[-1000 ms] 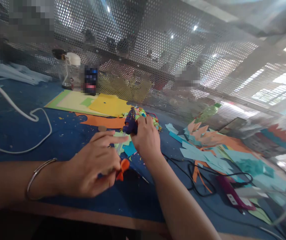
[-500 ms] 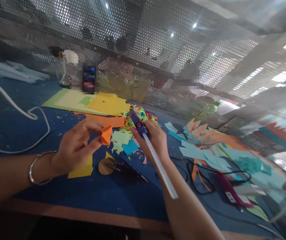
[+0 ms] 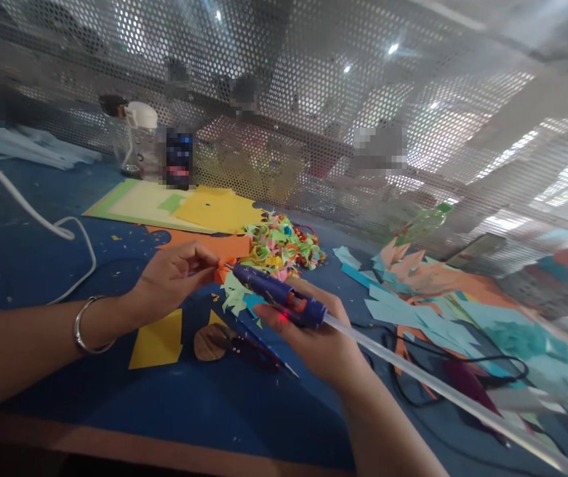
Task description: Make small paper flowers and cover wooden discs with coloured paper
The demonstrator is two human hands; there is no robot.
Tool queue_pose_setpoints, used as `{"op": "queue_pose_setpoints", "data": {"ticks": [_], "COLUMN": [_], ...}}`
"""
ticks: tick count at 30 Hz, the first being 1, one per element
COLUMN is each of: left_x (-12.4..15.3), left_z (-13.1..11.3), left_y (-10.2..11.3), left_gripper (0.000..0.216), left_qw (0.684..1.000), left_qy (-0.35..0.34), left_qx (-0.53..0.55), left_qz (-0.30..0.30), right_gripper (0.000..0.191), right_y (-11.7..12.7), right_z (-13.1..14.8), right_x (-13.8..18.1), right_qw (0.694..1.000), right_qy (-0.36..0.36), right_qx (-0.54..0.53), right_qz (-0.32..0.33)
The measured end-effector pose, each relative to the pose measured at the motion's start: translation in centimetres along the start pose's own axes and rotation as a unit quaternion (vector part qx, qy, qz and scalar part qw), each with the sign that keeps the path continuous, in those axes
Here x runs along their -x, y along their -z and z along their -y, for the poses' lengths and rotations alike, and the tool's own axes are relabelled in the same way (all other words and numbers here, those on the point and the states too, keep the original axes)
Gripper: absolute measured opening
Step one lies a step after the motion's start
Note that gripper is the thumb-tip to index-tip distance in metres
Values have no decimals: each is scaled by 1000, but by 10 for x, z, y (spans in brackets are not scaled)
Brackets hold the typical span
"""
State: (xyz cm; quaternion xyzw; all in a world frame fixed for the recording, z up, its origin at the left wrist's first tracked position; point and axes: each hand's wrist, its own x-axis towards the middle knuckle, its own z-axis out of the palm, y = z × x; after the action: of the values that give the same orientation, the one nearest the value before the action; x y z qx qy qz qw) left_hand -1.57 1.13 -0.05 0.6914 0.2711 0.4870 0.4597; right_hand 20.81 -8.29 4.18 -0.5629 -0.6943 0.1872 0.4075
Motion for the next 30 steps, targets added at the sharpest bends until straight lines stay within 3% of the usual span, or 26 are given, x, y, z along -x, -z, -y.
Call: {"op": "queue_pose_setpoints", "data": {"ticks": [9, 30], "left_x": [-2, -1], "left_z": [1, -2], "left_y": [-1, -4], "left_gripper": [19, 16], "left_qw": [999, 997], "left_qy": [38, 58], "left_qx": [35, 53], "left_qz": [2, 4], "right_gripper": [18, 24], "right_y": [1, -1], "right_z": [-2, 2], "right_x": [2, 3], "right_qw": [1000, 997], "right_qy": [0, 11], "right_qx": [16, 79], "right_qz": [20, 20]}}
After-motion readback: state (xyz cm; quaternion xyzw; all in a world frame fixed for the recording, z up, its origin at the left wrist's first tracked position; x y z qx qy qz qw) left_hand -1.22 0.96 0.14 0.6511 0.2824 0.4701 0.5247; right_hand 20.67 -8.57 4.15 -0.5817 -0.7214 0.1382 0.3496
